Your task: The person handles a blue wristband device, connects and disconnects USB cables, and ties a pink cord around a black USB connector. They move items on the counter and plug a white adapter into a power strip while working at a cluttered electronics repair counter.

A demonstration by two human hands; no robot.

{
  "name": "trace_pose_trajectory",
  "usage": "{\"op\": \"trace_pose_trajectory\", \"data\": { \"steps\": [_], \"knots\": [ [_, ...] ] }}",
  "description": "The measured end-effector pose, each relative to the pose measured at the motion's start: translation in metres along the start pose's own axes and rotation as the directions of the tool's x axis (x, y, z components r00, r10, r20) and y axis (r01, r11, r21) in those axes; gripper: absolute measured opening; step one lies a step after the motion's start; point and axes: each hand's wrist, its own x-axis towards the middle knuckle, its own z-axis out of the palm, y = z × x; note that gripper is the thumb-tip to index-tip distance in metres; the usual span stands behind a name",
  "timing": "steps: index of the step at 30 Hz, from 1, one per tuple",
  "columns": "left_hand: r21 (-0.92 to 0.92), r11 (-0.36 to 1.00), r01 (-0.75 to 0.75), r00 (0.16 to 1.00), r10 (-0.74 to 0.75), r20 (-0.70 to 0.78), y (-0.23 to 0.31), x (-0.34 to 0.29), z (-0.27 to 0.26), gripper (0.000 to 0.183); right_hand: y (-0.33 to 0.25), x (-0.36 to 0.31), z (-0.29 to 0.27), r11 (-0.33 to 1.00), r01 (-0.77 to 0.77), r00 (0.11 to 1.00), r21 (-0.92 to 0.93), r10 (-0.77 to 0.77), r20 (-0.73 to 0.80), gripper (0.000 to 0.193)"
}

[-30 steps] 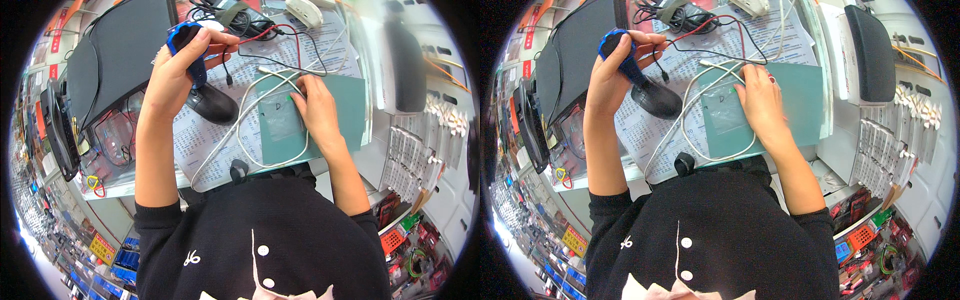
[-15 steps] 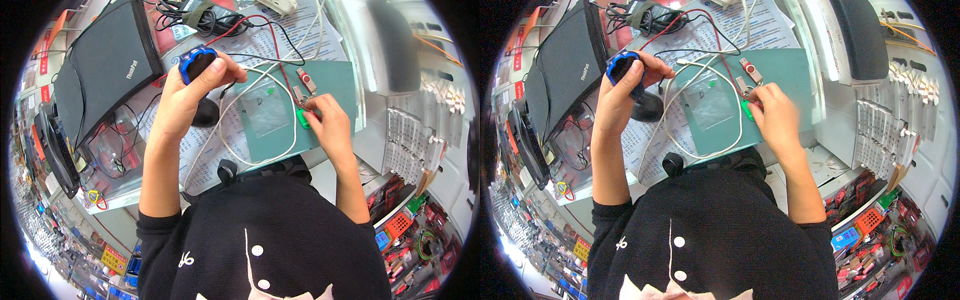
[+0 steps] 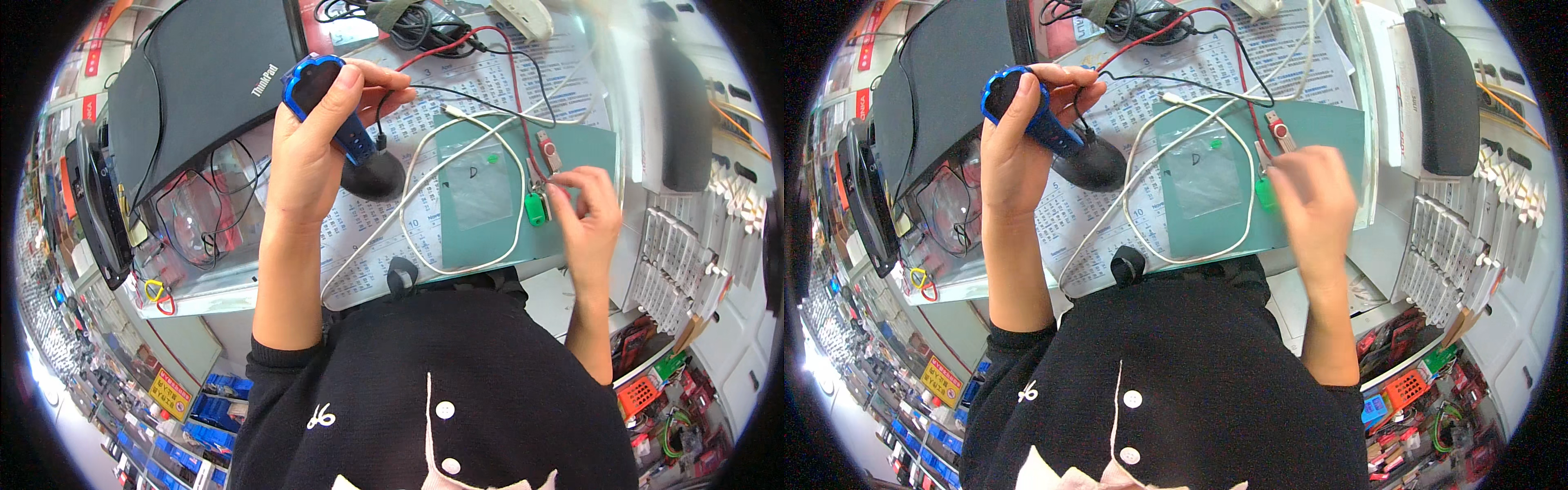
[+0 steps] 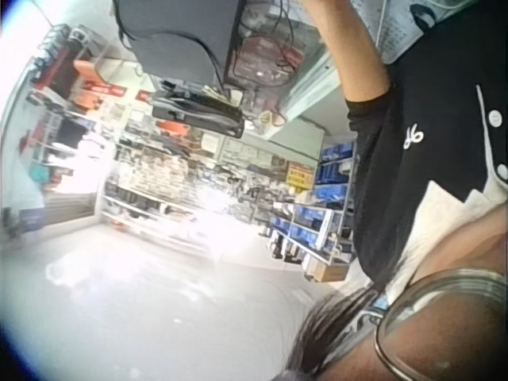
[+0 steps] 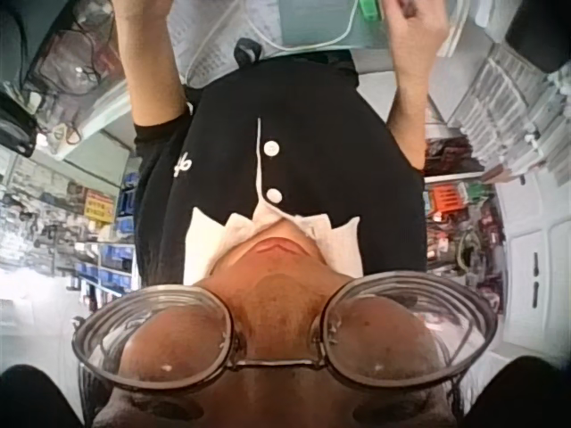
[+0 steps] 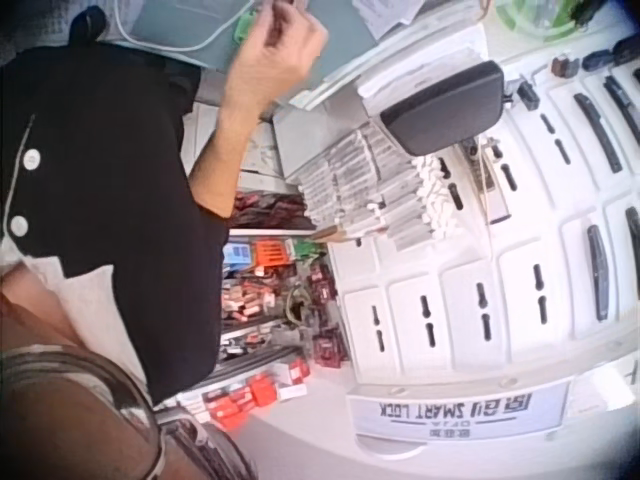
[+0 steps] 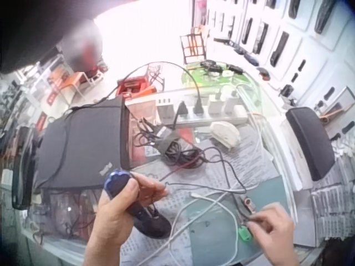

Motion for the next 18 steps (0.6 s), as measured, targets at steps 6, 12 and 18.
{"op": "trace_pose_trajectory", "data": {
  "steps": [6,12,18],
  "knots": [
    [-0.05,0.999,0.01,0.999,-0.012,-0.036,-0.004,-0.001,-0.001,0.032,-0.027,0.041,0.07,0.94,0.244,0.967,-0.237,-0.255,-0.014,0.024],
    [-0.08,0.996,0.031,0.999,-0.029,0.029,-0.008,-0.006,-0.005,0.031,-0.022,0.039,0.077,0.92,0.382,0.912,-0.085,-0.391,-0.128,0.016],
    [-0.066,0.99,0.128,0.99,-0.122,0.077,-0.014,-0.007,0.012,0.027,-0.029,0.006,0.075,0.888,0.436,0.883,0.147,-0.39,-0.263,0.02]
  ]
}}
